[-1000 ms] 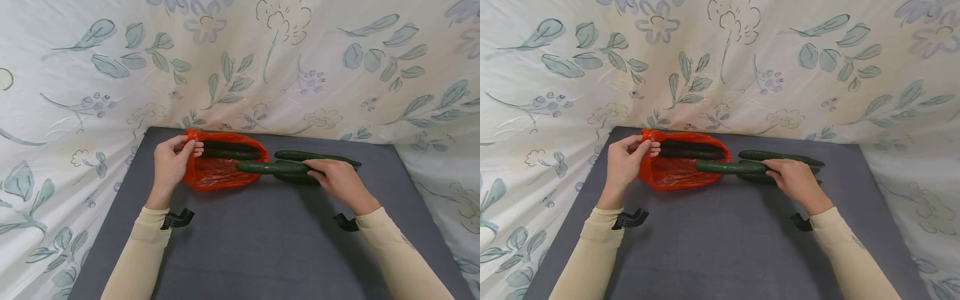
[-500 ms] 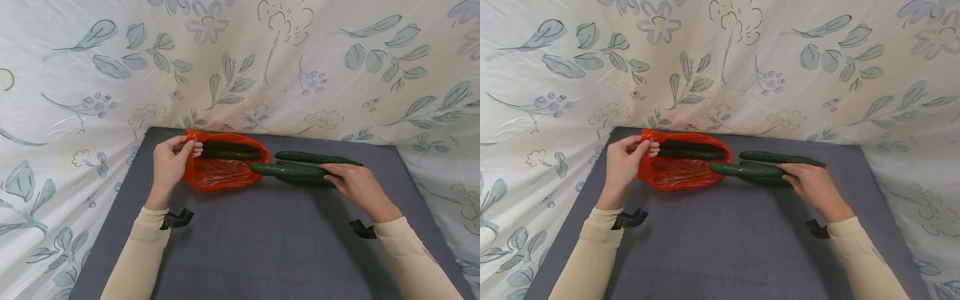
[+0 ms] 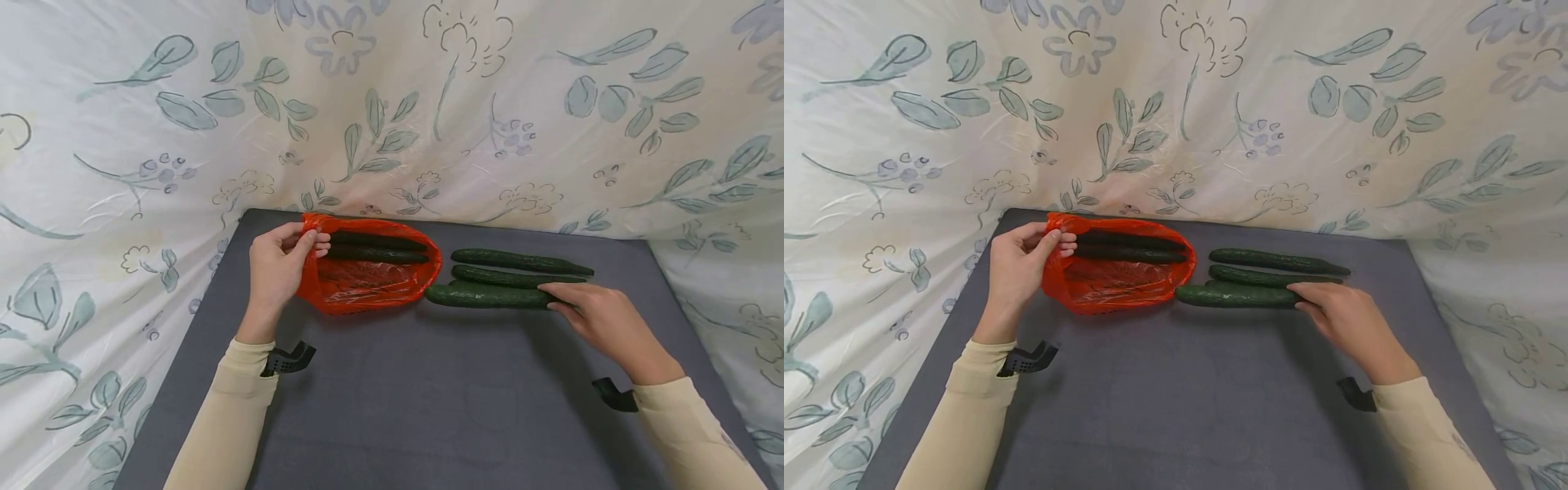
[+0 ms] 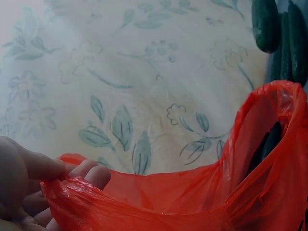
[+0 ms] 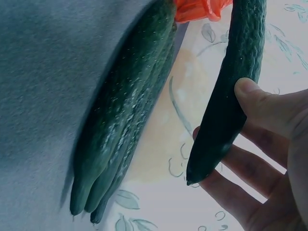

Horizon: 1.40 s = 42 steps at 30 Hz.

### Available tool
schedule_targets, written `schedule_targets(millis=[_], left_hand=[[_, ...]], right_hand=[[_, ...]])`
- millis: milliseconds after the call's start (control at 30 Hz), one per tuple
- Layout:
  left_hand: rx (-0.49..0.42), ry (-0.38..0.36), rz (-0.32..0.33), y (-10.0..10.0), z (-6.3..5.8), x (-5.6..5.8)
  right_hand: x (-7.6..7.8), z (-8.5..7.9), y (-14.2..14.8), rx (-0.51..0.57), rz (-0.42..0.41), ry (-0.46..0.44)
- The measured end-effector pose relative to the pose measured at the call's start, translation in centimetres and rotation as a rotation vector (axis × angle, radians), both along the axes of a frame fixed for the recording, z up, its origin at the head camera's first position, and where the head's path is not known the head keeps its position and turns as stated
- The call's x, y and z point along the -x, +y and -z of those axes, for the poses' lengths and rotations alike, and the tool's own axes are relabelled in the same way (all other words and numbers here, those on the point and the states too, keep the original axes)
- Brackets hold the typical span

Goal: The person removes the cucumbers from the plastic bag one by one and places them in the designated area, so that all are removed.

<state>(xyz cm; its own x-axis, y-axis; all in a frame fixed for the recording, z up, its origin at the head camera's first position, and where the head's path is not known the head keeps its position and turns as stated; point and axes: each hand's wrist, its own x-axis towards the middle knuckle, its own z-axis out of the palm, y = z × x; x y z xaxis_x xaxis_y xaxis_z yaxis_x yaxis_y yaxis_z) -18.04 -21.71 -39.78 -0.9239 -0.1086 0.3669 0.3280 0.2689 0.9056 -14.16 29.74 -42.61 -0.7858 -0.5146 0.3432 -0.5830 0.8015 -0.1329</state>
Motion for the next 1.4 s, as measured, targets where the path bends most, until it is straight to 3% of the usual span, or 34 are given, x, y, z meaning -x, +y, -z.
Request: schedule_targets(millis=[567,1167,1400], left_hand=[[-0.019,0.001,0.008,0.1,0.1,0.1],[-0.031,-0.009,0.017,0.4,-0.1,0.2],[-0.031,-0.014,0.017,0.5,0.0,0.3]], right_hand=[[-1.0,2.1,3.1,-0.005,0.044,-0.032],[-0.3,4.9,4.5,-0.036,0.047,-0.075],[0.0,5.7,4.6,-0.049,0.060,-0.133]])
